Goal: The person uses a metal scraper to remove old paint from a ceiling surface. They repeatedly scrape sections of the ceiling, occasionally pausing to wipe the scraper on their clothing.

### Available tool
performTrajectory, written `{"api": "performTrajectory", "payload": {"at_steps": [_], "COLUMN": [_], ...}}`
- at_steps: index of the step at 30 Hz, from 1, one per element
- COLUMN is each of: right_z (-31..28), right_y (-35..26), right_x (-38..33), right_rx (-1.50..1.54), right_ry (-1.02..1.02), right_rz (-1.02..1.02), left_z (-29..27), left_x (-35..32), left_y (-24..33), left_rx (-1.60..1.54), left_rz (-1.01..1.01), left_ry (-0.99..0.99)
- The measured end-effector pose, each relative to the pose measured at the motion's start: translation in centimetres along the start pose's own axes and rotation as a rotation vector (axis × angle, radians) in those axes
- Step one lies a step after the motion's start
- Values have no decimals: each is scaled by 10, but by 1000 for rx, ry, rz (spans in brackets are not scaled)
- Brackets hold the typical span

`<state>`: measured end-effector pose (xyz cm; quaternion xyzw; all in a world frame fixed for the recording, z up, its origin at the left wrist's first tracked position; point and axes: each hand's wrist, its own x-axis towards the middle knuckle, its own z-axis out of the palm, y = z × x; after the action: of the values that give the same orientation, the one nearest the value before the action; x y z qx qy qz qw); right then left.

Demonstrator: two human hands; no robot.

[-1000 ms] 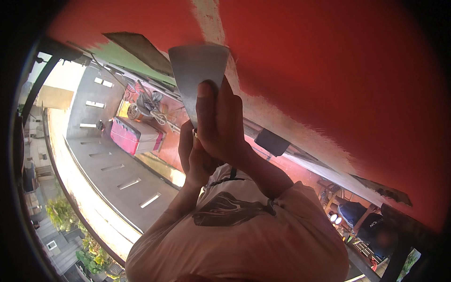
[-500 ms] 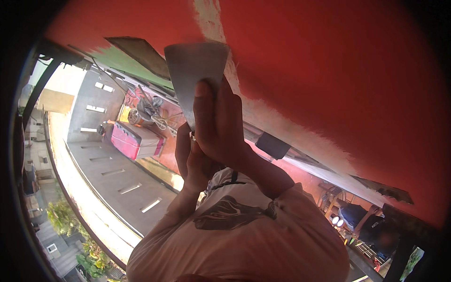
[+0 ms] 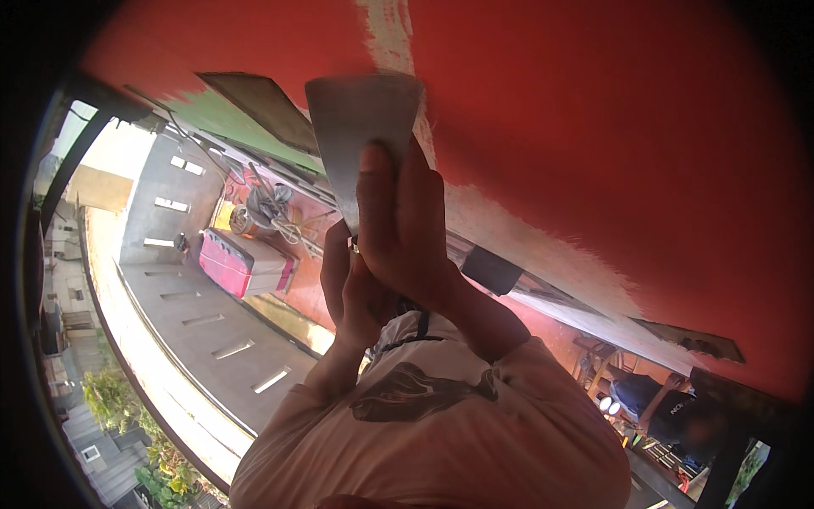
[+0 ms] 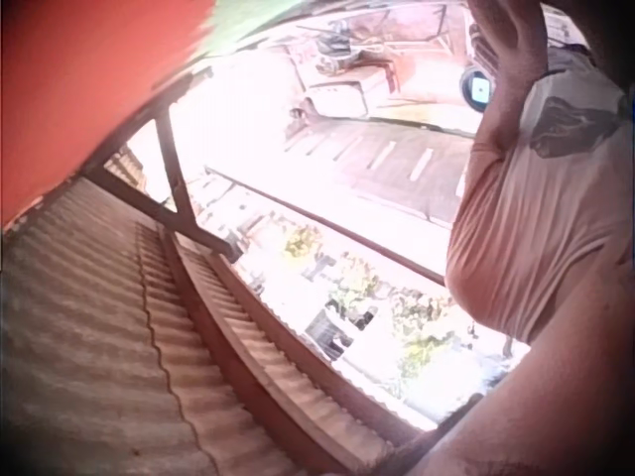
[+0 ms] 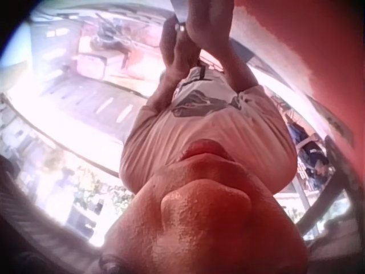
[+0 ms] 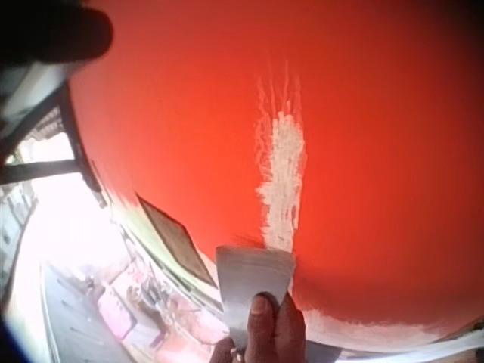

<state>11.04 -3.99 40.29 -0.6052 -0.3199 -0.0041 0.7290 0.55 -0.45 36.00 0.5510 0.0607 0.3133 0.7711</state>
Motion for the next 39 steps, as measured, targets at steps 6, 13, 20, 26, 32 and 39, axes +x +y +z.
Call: {"api": "performTrajectory", "payload": {"at_steps": [6,13,20,26,32,39], "right_z": [5,1,-2,-6,-3,-3], "right_y": [-13,-14,0,-9,-16,-23], "right_x": [13,14,4,-4,5,11], "right_rx": [-47,-21,-90,-206,-29,21], "right_ry": [51,10,-5,-79,-68,-83], "right_rz": [-155,-96,-140,-23,37,10], "left_z": [7,-5,-4,-3,4,9], "left_x": [6,9,0,-7,-8,4], "left_y": [14,21,7,15,25,34], "left_rx": [-1,5,117,57,-64,62], "left_rz": [-123,-213,-155,-252,-257,-124], "left_ry": [36,-128,-27,2,-11,25]}}
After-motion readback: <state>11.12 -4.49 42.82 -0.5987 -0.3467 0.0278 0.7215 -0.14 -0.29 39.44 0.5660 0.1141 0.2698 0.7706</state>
